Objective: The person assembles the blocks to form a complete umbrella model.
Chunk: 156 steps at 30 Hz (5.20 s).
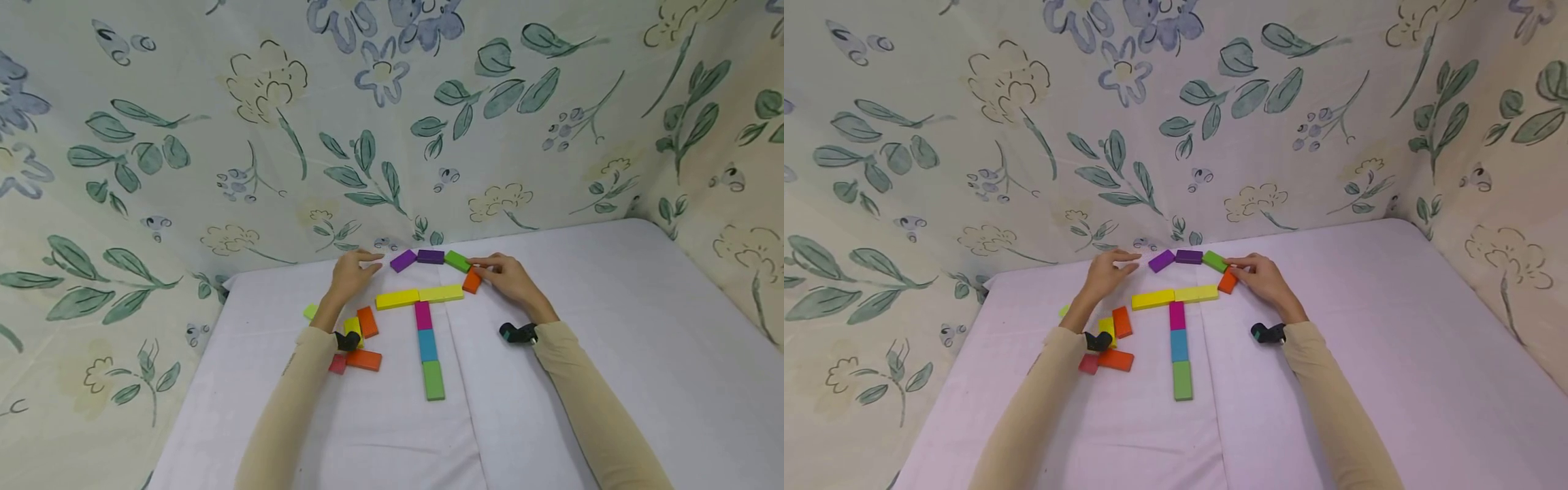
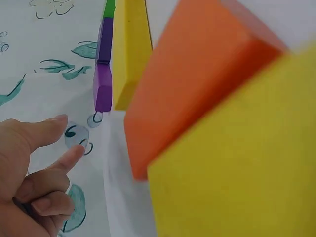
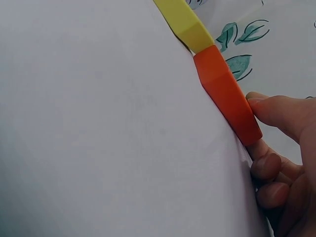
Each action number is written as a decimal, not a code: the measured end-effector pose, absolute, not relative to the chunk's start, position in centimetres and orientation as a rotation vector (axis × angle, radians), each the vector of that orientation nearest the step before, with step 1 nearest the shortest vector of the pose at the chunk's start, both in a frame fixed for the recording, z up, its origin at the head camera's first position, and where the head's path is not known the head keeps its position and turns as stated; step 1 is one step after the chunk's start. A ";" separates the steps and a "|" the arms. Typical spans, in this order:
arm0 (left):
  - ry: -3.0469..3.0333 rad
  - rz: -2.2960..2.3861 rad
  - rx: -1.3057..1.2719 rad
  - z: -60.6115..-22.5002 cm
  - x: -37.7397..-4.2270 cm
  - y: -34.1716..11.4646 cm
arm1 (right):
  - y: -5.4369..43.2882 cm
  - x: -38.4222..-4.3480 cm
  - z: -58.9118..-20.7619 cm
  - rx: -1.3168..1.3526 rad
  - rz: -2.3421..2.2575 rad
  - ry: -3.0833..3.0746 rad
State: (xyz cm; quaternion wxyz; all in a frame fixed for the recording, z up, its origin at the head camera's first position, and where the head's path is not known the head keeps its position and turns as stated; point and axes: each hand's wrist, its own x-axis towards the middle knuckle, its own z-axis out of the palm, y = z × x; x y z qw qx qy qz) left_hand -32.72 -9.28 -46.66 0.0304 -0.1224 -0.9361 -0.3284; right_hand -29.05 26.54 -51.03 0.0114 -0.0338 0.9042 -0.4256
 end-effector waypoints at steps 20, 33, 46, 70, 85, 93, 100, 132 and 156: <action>-2.867 -0.915 -0.139 -48.1 -24.9 -20.8 | 26.6 -28.9 -50.7 -0.121 -1.314 2.815; -2.929 -0.842 -0.057 -48.3 -23.2 -21.4 | 26.5 -28.9 -50.7 -0.144 -1.310 2.820; -2.957 -0.780 -0.175 -48.1 -23.1 -20.8 | 26.5 -28.9 -50.7 -0.131 -1.312 2.812; -2.954 -0.781 -0.358 -46.9 -25.6 -19.0 | 26.7 -28.9 -50.7 -0.125 -1.312 2.816; -3.113 -0.738 -0.715 -45.0 -31.5 -13.9 | 26.6 -28.8 -50.7 -0.143 -1.356 2.812; -3.152 -0.732 -0.845 -45.2 -33.3 -12.4 | 26.7 -29.0 -50.9 -0.141 -1.352 2.809; -3.205 -0.840 -0.816 -46.0 -33.7 -11.8 | 26.7 -29.0 -50.7 -0.132 -1.353 2.809; -3.192 -0.863 -0.667 -46.3 -33.1 -10.7 | 26.8 -29.1 -50.8 -0.139 -1.366 2.824; -3.101 -0.995 -0.551 -46.3 -27.5 -15.4 | 26.5 -29.0 -50.9 -0.102 -1.332 2.818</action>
